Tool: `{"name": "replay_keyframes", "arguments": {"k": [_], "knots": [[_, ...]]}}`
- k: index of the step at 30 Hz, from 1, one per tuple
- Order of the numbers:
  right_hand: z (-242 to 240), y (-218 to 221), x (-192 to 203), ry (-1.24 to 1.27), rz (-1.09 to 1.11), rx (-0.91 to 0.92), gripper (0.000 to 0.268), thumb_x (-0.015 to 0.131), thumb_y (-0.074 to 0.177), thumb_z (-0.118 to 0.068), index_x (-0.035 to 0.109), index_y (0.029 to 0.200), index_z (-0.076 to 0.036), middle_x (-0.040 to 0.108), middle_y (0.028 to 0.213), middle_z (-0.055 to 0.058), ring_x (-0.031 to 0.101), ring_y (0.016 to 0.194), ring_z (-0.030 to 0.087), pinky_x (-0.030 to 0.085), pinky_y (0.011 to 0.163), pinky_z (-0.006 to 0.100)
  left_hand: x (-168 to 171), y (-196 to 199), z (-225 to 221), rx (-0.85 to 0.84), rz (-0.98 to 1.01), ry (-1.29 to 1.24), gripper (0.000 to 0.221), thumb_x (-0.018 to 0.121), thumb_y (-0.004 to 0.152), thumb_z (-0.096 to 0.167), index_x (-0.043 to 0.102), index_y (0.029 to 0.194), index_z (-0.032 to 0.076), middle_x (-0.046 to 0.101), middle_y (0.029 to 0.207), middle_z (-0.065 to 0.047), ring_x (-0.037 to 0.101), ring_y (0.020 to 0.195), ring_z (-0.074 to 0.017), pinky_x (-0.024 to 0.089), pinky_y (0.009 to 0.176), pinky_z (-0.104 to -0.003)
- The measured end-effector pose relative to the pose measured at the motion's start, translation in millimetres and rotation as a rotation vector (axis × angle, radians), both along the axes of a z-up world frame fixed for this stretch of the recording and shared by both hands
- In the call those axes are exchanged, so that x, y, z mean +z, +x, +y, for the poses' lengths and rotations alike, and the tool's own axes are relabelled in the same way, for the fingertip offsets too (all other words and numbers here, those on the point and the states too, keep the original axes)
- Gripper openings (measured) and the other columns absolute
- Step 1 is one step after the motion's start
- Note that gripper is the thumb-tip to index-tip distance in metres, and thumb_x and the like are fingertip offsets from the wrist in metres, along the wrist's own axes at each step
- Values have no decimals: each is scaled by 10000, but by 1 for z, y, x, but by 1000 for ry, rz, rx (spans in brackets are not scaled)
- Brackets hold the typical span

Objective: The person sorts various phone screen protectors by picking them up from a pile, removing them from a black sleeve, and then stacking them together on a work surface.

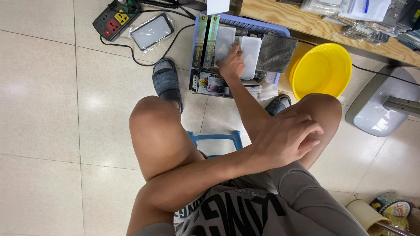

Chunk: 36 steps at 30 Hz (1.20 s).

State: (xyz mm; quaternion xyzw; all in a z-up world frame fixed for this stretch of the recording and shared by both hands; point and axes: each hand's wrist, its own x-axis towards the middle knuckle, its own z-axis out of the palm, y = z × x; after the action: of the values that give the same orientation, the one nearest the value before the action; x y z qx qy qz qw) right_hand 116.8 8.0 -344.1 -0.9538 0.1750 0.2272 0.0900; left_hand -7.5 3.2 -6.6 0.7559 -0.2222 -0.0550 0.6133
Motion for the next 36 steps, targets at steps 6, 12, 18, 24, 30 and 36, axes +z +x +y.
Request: {"name": "replay_keyframes", "arguments": {"k": [6, 12, 18, 24, 30, 36], "knots": [[-1, -9, 2, 76, -140, -27, 778, 950, 682, -373, 480, 1246, -115, 546, 1186, 112, 744, 944, 416, 605, 856, 561, -11, -6, -8, -60, 79, 35, 113, 615, 928, 252, 571, 1012, 191, 656, 886, -59, 732, 843, -379, 582, 739, -498], [7, -18, 13, 54, -162, 56, 870, 909, 755, -470, 436, 1329, -18, 458, 1235, 125, 719, 1034, 392, 613, 901, 530, -4, -6, -6, -57, 71, 40, 91, 613, 936, 249, 576, 1003, 199, 651, 873, -20, 743, 853, -340, 592, 767, -463], [9, 3, 27, 55, 16, -16, 859, 925, 758, -459, 476, 1301, 34, 518, 1275, 192, 724, 1070, 370, 613, 917, 469, -20, -10, -13, -81, 56, 51, 123, 558, 974, 324, 561, 1054, 230, 638, 900, -6, 745, 852, -314, 590, 764, -447], [0, -2, -41, 40, -38, 29, 666, 885, 786, -418, 564, 1217, -25, 685, 1048, 135, 759, 969, 368, 605, 848, 500, -3, -3, -3, -119, 51, 68, 125, 589, 960, 256, 601, 1041, 162, 677, 901, -80, 752, 865, -340, 591, 738, -451], [-6, 8, -3, 125, -93, -42, 525, 652, 968, -468, 585, 1379, -149, 749, 1059, 109, 759, 1018, 373, 587, 840, 535, 6, 25, 9, -181, 98, 80, 149, 593, 994, 219, 670, 1085, 129, 719, 939, -83, 758, 877, -278, 619, 741, -340], [-14, 18, 131, 558, -331, -204, 455, 578, 989, -369, 582, 1302, -39, 745, 952, 232, 774, 852, 421, 580, 859, 601, -7, 41, 21, -44, -39, 36, 214, 656, 992, 301, 683, 1160, 171, 736, 1049, -50, 753, 991, -228, 618, 835, -367]]}}
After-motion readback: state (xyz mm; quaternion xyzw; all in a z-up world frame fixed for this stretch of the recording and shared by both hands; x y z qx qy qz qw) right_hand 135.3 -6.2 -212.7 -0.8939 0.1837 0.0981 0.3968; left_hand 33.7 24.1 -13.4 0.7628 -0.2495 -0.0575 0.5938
